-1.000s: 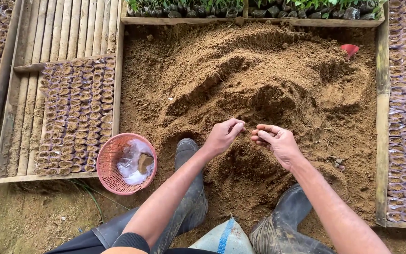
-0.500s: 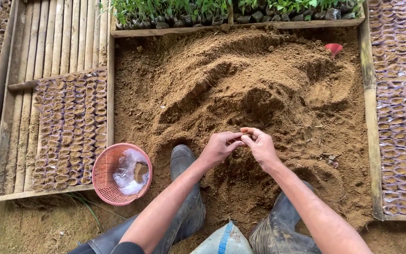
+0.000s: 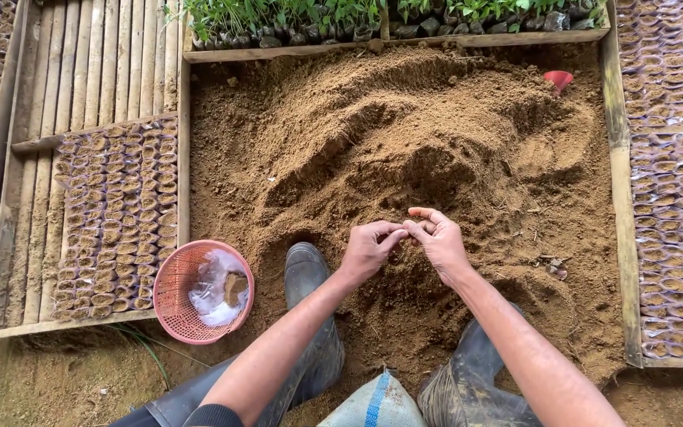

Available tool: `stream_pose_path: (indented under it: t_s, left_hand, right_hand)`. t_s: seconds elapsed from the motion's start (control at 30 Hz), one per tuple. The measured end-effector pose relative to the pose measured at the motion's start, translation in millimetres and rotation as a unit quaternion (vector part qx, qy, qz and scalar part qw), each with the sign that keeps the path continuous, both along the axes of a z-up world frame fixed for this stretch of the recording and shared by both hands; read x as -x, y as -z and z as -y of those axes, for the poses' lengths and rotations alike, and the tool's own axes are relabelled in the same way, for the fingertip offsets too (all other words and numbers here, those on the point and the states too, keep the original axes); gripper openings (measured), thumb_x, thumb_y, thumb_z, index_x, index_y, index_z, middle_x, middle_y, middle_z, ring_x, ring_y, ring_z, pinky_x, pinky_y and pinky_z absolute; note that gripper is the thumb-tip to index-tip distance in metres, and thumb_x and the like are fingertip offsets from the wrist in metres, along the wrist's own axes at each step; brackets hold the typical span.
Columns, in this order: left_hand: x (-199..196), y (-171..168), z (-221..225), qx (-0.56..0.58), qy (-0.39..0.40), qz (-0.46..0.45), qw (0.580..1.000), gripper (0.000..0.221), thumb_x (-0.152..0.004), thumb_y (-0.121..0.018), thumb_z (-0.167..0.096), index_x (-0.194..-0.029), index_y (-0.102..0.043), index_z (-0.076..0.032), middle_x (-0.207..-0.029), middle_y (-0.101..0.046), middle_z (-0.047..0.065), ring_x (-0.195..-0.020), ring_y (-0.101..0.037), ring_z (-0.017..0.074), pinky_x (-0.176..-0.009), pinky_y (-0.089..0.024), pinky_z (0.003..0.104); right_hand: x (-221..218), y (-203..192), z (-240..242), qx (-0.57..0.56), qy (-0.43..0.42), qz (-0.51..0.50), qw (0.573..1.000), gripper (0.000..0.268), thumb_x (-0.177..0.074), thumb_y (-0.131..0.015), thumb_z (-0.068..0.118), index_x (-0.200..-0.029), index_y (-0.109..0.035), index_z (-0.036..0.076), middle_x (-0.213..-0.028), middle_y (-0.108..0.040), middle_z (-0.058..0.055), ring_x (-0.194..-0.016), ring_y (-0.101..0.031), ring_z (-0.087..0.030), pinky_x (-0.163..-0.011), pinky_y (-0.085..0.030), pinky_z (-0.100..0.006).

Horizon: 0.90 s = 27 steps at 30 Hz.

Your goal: Filling small plastic bags with soil and arranging them in a wooden tray for seedlings.

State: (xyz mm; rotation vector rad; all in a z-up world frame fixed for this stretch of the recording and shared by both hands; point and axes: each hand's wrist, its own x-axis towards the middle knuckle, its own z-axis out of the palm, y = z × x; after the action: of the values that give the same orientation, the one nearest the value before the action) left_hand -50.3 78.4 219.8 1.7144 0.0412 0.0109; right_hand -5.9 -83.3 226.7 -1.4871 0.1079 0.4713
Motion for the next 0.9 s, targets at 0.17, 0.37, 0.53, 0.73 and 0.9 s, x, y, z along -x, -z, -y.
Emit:
stream_pose_path:
  t_s: [0.17, 0.37, 0.53, 0.73, 0.9]
  left_hand:
    - [-0.4, 9.0, 0.2, -0.073, -0.033, 0.082, 0.993, 0.011, -0.098, -0.069, -0.016, -0.103, -0.078, -0.012, -0.095, -0.077, 0.009, -0.088, -0.074, 0.0231, -0.076, -0.059, 0.034]
    - [4.1, 12.9, -1.8, -0.201, -0.027, 0.135, 0.970, 0.012, -0.103, -0.061, -0.019, -0.105, -0.069, -0.012, -0.098, -0.073, 0.009, -0.089, -0.073, 0.0266, -0.076, -0.061, 0.038]
    - [7.1, 18.6, -6.9, -0.315, 0.016, 0.134, 0.939, 0.011, -0.106, -0.052, -0.026, -0.106, -0.057, -0.017, -0.091, -0.065, 0.011, -0.070, -0.070, 0.0383, -0.064, -0.061, 0.050]
    - [4.0, 7.9, -12.9, -0.442, 0.119, 0.068, 0.886, 0.013, -0.110, -0.036, -0.020, -0.104, -0.046, -0.014, -0.087, -0.051, 0.004, -0.066, -0.069, 0.0259, -0.057, -0.060, 0.039]
    - [-4.3, 3.6, -15.6, -0.570, 0.182, 0.047, 0.800, 0.021, -0.109, -0.025, -0.017, -0.104, -0.045, -0.016, -0.090, -0.039, -0.001, -0.067, -0.059, 0.0120, -0.049, -0.056, 0.028]
  right_hand:
    - [1.7, 12.1, 0.2, 0.004, -0.014, 0.018, 1.000, 0.028, -0.099, -0.065, 0.007, -0.125, -0.064, -0.003, -0.093, -0.076, -0.015, -0.080, -0.071, -0.012, -0.076, -0.060, -0.027]
    - [6.1, 11.0, -4.2, -0.002, -0.032, 0.037, 0.999, 0.031, -0.103, -0.056, 0.003, -0.132, -0.060, -0.006, -0.102, -0.075, -0.019, -0.089, -0.070, -0.017, -0.085, -0.061, -0.036]
    - [14.2, 4.9, -5.4, -0.014, -0.058, 0.035, 0.998, 0.036, -0.101, -0.055, -0.003, -0.137, -0.057, -0.006, -0.104, -0.074, -0.018, -0.089, -0.068, -0.016, -0.088, -0.060, -0.037]
    - [15.9, -5.1, -11.5, -0.002, -0.080, 0.071, 0.994, 0.042, -0.098, -0.053, -0.009, -0.140, -0.055, -0.003, -0.102, -0.073, -0.017, -0.091, -0.067, -0.016, -0.090, -0.059, -0.036]
    - [16.4, -8.3, -12.8, 0.023, -0.101, 0.081, 0.991, 0.048, -0.096, -0.050, -0.012, -0.144, -0.053, -0.001, -0.105, -0.073, -0.019, -0.093, -0.067, -0.018, -0.090, -0.059, -0.037]
